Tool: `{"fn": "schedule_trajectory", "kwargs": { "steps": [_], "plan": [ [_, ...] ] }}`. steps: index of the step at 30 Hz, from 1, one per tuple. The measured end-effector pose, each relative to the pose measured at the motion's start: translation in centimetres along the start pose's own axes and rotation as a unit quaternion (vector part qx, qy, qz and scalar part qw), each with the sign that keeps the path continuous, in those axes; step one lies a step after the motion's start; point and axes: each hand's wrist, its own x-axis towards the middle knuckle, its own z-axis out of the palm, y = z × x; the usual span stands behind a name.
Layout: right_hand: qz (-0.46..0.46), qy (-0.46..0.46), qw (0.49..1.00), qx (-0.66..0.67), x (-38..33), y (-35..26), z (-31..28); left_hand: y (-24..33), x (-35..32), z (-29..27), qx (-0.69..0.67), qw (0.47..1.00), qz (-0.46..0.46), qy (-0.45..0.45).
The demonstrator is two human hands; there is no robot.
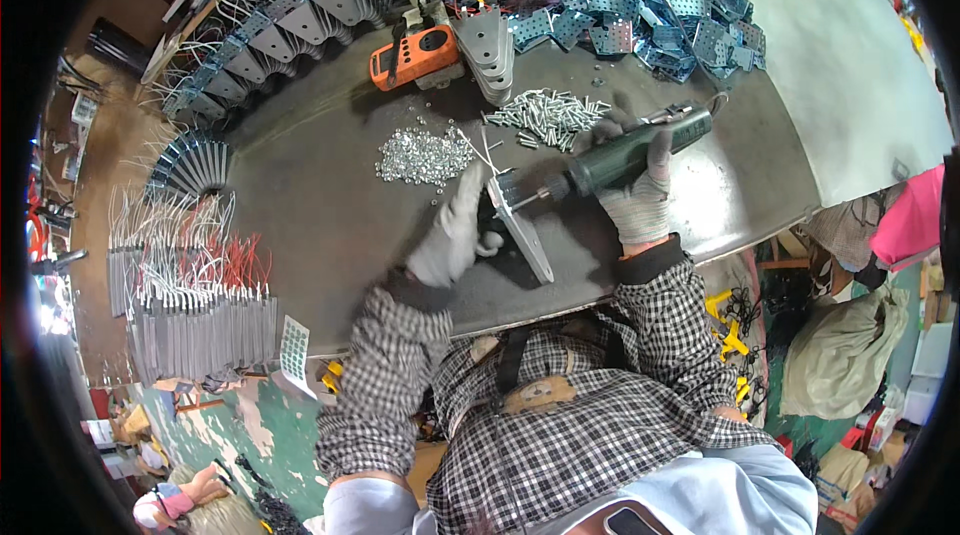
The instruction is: The person assembles electronic or mechanical components by securing metal plates and wires into a component housing with screws, using an electric screwdriver.
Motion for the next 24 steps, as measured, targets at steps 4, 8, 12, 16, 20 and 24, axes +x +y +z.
{"fn": "schedule_trajectory", "kwargs": {
  "steps": [4,8,12,16,20,24],
  "plan": [
    [-0.010,-0.052,0.994,-0.098,-0.7,-1.5,2.1,-0.4,0.9,-4.8,-0.248,0.953,-0.081,-0.157],
    [-0.096,-0.058,0.965,-0.236,-1.5,-3.7,4.3,-4.1,-2.3,-3.6,-0.049,0.985,0.146,-0.080],
    [-0.068,0.013,0.984,-0.162,-1.7,-3.6,2.3,-5.6,-2.2,-1.0,0.351,0.854,0.364,0.121],
    [-0.056,0.056,0.994,-0.081,-1.3,-2.5,0.5,-5.5,-1.5,-1.3,0.373,0.835,0.402,0.048],
    [-0.047,0.059,0.996,-0.038,-0.5,-2.0,-0.1,-2.9,-1.8,-1.3,0.428,0.793,0.425,0.084],
    [-0.034,0.082,0.996,-0.001,-0.4,-1.5,0.2,-3.8,-1.3,-0.9,0.287,0.897,0.329,0.068]
  ]
}}
